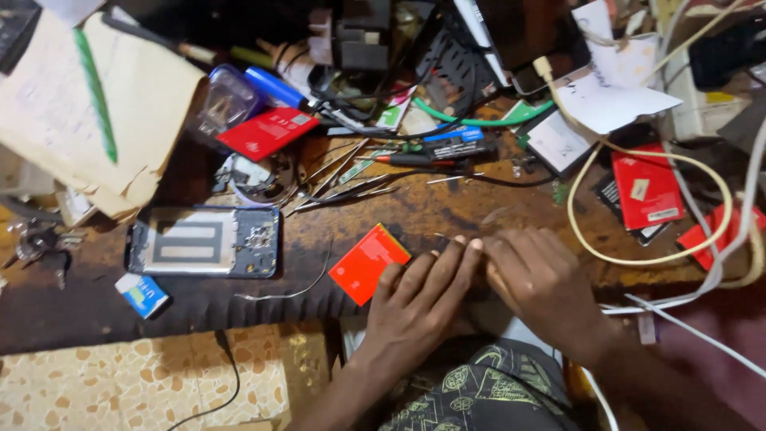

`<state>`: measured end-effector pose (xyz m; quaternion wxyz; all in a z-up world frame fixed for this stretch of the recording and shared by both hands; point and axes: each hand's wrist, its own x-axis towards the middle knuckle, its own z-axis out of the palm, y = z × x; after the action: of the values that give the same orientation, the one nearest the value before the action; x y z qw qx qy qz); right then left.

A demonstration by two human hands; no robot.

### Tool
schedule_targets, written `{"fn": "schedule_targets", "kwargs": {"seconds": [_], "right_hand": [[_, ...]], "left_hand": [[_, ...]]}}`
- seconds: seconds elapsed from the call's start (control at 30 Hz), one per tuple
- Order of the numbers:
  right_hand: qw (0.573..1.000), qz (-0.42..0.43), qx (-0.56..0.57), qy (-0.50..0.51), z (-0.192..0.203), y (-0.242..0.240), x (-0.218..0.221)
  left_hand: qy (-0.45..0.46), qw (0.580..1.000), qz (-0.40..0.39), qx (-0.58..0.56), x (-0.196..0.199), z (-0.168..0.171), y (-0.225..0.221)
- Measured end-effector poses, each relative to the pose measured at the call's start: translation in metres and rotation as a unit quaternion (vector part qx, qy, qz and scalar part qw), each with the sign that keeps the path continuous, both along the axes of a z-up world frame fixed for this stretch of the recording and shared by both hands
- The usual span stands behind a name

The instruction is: Repairing and inspecting the internal components of a disassembled smartphone on a cluttered workbench.

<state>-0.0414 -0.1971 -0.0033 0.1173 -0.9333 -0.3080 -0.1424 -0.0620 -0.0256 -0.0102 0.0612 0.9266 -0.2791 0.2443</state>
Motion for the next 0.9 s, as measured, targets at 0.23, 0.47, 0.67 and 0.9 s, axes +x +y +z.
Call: {"fn": "schedule_targets", "kwargs": {"seconds": [0.23,0.47,0.67,0.9], "right_hand": [[0.997,0.031,0.071,0.014,-0.007,-0.012,-0.006],[0.974,-0.097,0.188,0.083,0.007,-0.019,-0.009],[0.942,-0.160,0.259,0.141,0.008,-0.018,-0.008],[0.949,-0.084,0.248,0.176,0.016,-0.015,0.004]], "left_hand": [[0.002,1.000,0.003,-0.005,0.000,-0.011,0.000],[0.005,0.999,0.021,0.043,-0.002,-0.014,0.001],[-0.016,0.999,0.032,0.022,0.000,-0.019,-0.002],[-0.022,0.999,0.039,0.014,-0.003,-0.018,-0.001]]}}
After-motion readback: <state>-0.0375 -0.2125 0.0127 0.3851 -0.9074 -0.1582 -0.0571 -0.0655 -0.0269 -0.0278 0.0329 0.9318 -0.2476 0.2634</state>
